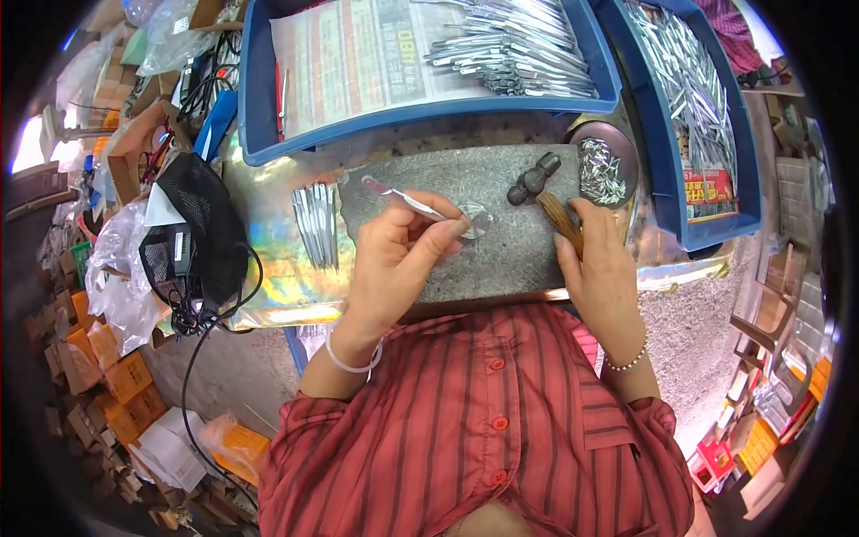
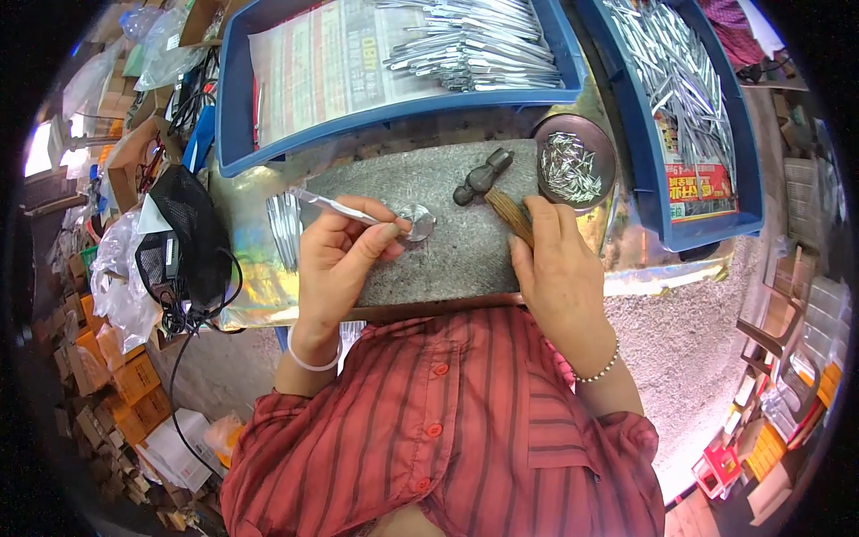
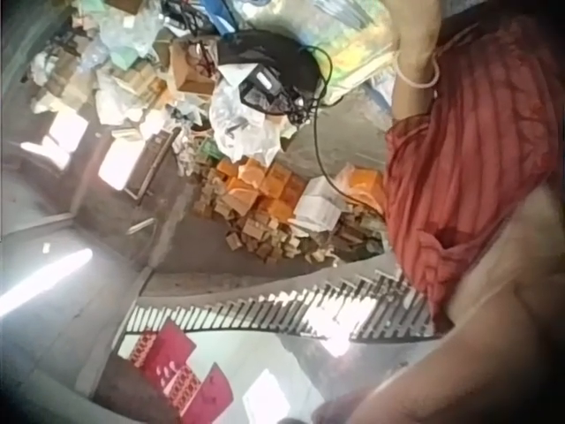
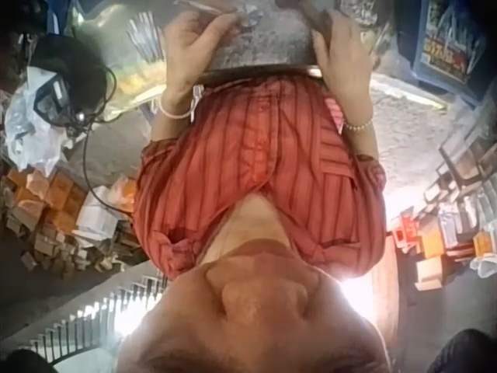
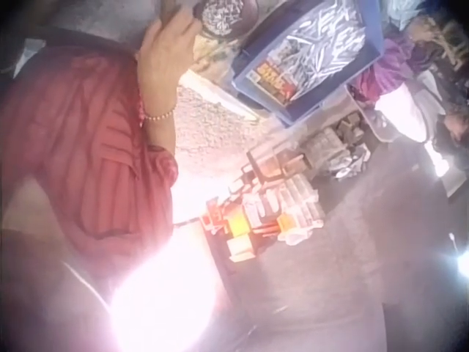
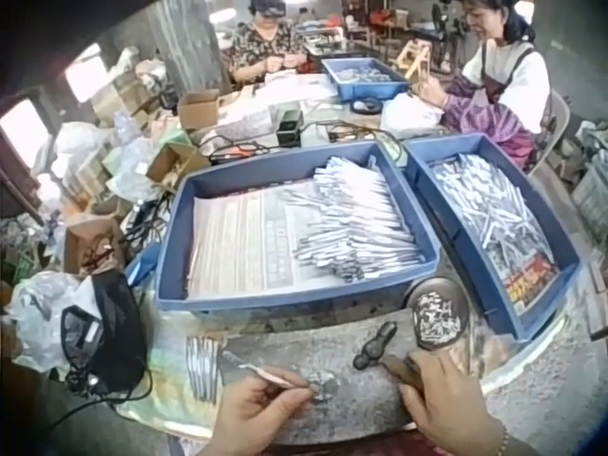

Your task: Assembling small metal hardware components using a hand hammer at a workbench.

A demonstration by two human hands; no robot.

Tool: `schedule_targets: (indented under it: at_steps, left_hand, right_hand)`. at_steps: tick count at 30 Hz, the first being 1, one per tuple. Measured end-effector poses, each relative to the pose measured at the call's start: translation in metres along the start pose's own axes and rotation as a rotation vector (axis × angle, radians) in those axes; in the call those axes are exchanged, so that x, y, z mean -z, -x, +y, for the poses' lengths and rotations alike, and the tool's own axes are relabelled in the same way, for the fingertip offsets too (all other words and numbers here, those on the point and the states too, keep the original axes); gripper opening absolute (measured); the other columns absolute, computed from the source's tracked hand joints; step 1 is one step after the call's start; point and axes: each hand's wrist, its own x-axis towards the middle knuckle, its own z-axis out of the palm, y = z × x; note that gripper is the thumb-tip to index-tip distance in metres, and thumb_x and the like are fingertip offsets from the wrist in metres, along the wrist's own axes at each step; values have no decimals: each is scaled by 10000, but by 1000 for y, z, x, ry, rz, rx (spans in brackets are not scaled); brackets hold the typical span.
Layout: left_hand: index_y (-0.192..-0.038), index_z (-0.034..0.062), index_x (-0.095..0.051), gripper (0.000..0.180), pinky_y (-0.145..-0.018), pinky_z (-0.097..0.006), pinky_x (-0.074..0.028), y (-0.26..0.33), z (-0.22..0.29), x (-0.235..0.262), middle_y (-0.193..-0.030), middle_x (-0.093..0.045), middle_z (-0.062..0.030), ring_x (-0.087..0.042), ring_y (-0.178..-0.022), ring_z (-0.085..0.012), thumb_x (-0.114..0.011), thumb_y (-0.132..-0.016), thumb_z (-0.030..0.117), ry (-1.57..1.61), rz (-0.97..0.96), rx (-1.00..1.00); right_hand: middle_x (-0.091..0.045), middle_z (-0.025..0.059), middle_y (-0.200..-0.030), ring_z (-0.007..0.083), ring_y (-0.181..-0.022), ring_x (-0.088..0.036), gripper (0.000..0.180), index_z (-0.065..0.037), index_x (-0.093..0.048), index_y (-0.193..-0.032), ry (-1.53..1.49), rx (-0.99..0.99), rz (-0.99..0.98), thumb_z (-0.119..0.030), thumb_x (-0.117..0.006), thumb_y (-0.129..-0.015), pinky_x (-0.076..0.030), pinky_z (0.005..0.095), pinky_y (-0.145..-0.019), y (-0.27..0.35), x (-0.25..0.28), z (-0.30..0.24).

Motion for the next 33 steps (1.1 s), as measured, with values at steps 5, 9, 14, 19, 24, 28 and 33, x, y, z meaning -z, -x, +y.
schedule_targets:
  at_steps: [5, 9, 14, 19, 24, 28, 33]
  left_hand:
    - [-961, -9, -559, 95, -662, -210, -495, 0, -6, -2, -901, -647, -89, -594, -726, -101, -584, -882, 37, -128, 5, -62]
    - [-952, -22, -557, 83, -667, -217, -500, 0, -8, -2, -908, -639, -93, -594, -728, -104, -574, -884, 23, -226, -12, -160]
    - [-948, -26, -552, 71, -662, -219, -502, 0, -7, -4, -908, -638, -95, -602, -731, -113, -560, -888, 11, -229, 3, -172]
    - [-955, -27, -544, 74, -656, -220, -504, 0, -7, -2, -904, -638, -102, -610, -727, -122, -553, -888, 3, -211, -10, -150]
    - [-897, -28, -582, 43, -588, -222, -492, -2, -7, -8, -780, -619, -57, -634, -665, -123, -585, -858, -10, -182, 68, -185]
    - [-871, -16, -583, 46, -548, -252, -485, -4, -6, -7, -791, -618, -92, -632, -629, -180, -588, -829, -34, -531, 19, -368]
    - [-917, 22, -561, 227, -521, -323, -489, -4, -7, -11, -804, -604, -109, -611, -613, -255, -584, -711, -71, -860, -31, -726]
  right_hand:
    - [-551, 184, -1018, 371, -876, -563, 367, -26, -464, -1174, 75, -35, -13, -58, -573, -826, -453, 424, -719, 0, 0, -3]
    - [-576, 188, -979, 371, -841, -584, 335, -22, -482, -1150, 56, -36, 37, -67, -573, -831, -461, 421, -694, 1, 1, 2]
    - [-603, 193, -890, 359, -810, -608, 304, -7, -505, -1096, -163, -80, -24, -62, -607, -815, -469, 376, -689, 1, 8, 7]
    - [-588, 167, -835, 322, -707, -590, 222, -2, -512, -1022, -328, -80, -10, -76, -593, -828, -447, 376, -622, 5, 6, 3]
    - [-569, 61, -794, 78, -656, -504, 245, 20, -508, -1057, -395, -104, -49, -26, -597, -834, -402, 230, -570, 6, 7, 3]
    - [-547, 11, -793, 41, -657, -463, 231, 22, -513, -1048, -494, -113, -65, -8, -592, -833, -376, 203, -559, 7, 11, -1]
    - [-550, 84, -722, 157, -603, -531, 209, -10, -554, -982, -604, -117, -93, -54, -635, -795, -410, 270, -562, 2, 13, -14]
